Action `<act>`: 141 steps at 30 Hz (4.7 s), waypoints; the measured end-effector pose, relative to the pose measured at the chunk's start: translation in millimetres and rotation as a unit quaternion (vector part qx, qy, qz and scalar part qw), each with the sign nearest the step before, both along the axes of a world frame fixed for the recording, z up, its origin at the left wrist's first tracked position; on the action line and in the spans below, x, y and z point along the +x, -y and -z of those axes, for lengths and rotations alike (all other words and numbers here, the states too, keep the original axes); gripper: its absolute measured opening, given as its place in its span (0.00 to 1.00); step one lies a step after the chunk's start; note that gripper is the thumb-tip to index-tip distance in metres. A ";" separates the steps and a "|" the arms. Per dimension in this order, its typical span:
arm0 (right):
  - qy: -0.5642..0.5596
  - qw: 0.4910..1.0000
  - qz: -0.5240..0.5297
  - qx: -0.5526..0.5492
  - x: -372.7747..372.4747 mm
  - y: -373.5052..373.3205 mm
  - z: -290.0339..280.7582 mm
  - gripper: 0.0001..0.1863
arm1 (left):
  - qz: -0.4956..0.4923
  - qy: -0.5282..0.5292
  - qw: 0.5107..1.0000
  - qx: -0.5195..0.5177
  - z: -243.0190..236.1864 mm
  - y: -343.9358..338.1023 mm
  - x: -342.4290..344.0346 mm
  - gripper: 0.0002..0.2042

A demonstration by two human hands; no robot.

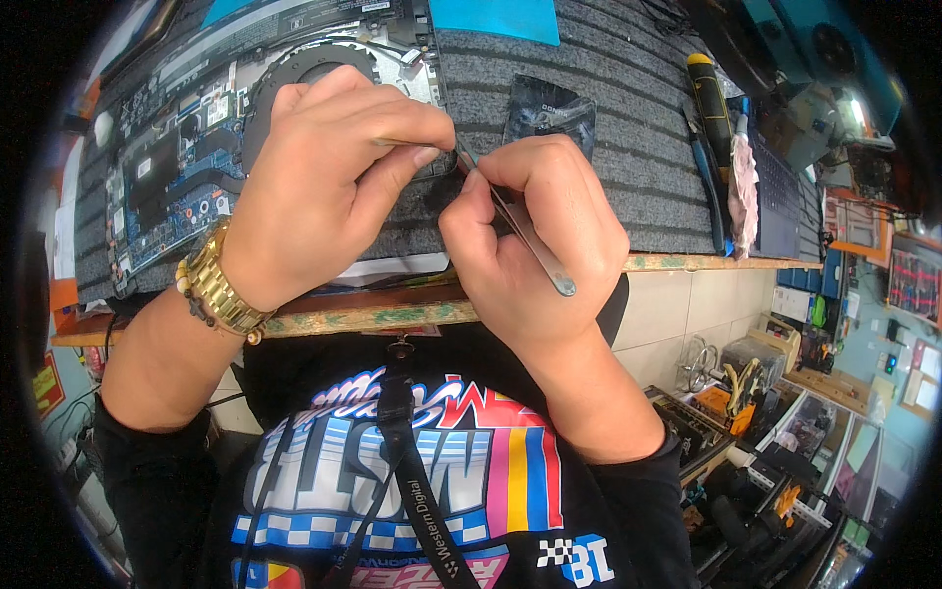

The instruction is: The person uses tweezers and a pry tool to work on the internal components of an open laptop, handling small parts and wires on the motherboard.

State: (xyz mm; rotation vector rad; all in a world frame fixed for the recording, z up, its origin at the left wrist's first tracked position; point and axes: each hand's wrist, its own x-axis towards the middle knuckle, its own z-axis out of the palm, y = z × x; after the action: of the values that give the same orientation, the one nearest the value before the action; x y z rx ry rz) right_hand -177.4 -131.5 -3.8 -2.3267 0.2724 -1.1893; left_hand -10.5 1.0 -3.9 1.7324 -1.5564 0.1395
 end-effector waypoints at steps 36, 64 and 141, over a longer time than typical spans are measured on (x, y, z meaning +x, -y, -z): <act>-0.003 1.000 -0.007 0.028 2.3 -2.1 0.2 0.11 | 0.006 -0.097 0.993 -0.067 4.5 9.7 -0.5 0.03; -0.036 0.999 -0.007 -0.018 6.2 -5.4 -5.6 0.11 | 0.011 -0.203 0.977 -0.071 5.8 8.7 -1.0 0.03; -0.108 0.992 -0.021 0.055 1.0 -0.1 -19.5 0.04 | 0.017 -0.187 0.981 -0.049 4.5 7.1 -0.7 0.04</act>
State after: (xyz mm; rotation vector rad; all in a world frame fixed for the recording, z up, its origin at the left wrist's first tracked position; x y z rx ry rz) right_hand -176.4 -131.4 15.6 -2.3531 0.3541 -0.8794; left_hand -11.1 -6.2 -8.3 1.5485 -1.2796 -0.1211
